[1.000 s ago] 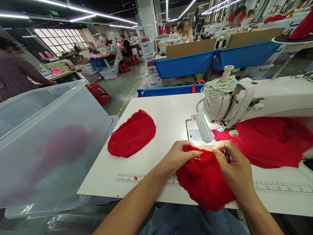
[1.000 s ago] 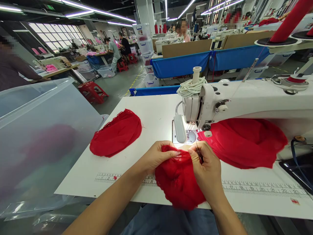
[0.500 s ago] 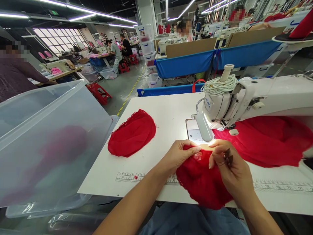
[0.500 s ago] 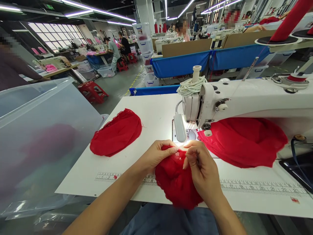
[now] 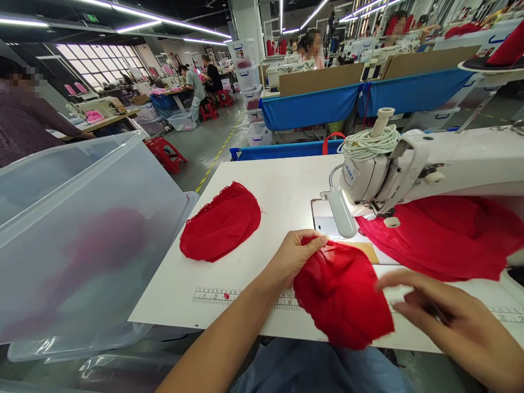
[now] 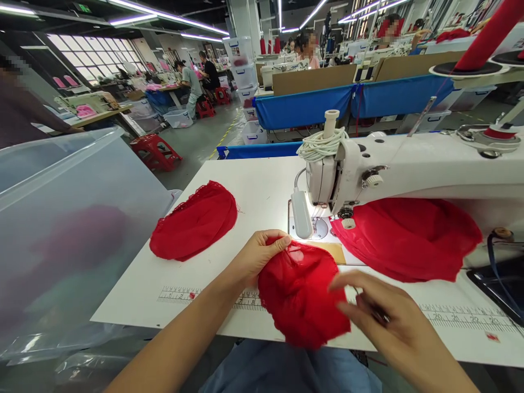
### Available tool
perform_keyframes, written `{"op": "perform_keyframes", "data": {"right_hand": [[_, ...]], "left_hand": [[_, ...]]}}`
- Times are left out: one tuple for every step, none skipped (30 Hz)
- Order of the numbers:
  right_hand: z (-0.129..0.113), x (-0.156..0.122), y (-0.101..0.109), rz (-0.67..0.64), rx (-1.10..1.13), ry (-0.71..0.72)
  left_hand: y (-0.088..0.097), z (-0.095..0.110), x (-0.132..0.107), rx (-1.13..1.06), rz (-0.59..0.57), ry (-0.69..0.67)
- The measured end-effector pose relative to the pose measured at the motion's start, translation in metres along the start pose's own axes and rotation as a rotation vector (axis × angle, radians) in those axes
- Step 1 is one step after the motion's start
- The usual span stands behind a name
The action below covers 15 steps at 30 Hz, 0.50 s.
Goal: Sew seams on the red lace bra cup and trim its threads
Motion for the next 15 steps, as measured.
{"op": "perform_keyframes", "data": {"right_hand": [[0.000,0.005,-0.006,-0.011,0.009,0.016],[0.001,0.010,-0.008,0.066,-0.007,0.030],[0.005,0.016,-0.014,0.102,-0.013,0.019],[0.007,0.021,-0.021,0.131,-0.025,0.032],[0.007,0.027,-0.027,0.166,-0.048,0.058],[0.008,0.031,-0.035,0.155,-0.073,0.083],[0.008,0.034,-0.042,0.143,-0.106,0.091],[0.009,0.036,-0.046,0.142,-0.137,0.092],[0.009,0.036,-0.047,0.156,-0.164,0.091],[0.009,0.034,-0.045,0.193,-0.185,0.083],[0.009,0.031,-0.041,0.240,-0.196,0.071],[0.009,0.026,-0.036,0.285,-0.199,0.058],[0.010,0.021,-0.031,0.308,-0.198,0.046],[0.010,0.017,-0.026,0.313,-0.197,0.035],[0.011,0.011,-0.022,0.301,-0.196,0.023]], "left_hand": [[0.000,0.000,0.000,0.000,-0.001,0.002],[-0.001,-0.001,0.000,-0.001,-0.003,0.005],[-0.001,-0.001,-0.001,-0.003,-0.006,0.011],[-0.002,-0.001,-0.001,-0.005,-0.008,0.015],[-0.002,-0.001,-0.001,-0.003,-0.009,0.015],[-0.002,0.000,-0.001,0.006,-0.007,0.010],[-0.002,0.001,-0.001,0.022,-0.001,0.000],[-0.001,0.003,-0.002,0.041,0.014,-0.014],[0.000,0.004,-0.002,0.060,0.034,-0.030],[0.002,0.006,-0.001,0.073,0.055,-0.043],[0.004,0.006,-0.001,0.080,0.073,-0.049],[0.005,0.006,0.000,0.081,0.083,-0.048],[0.006,0.006,0.000,0.081,0.086,-0.044],[0.007,0.005,0.001,0.084,0.083,-0.040],[0.007,0.004,0.001,0.087,0.082,-0.038]]}}
Point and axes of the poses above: each hand's wrist, its own x-axis towards the middle knuckle, its own y-axis out of the back of the hand, z = x × y, the point moved 7 cm from there along x, towards the middle knuckle, and after that the axes turned 15 degrees about y, right-handed, at the moved point
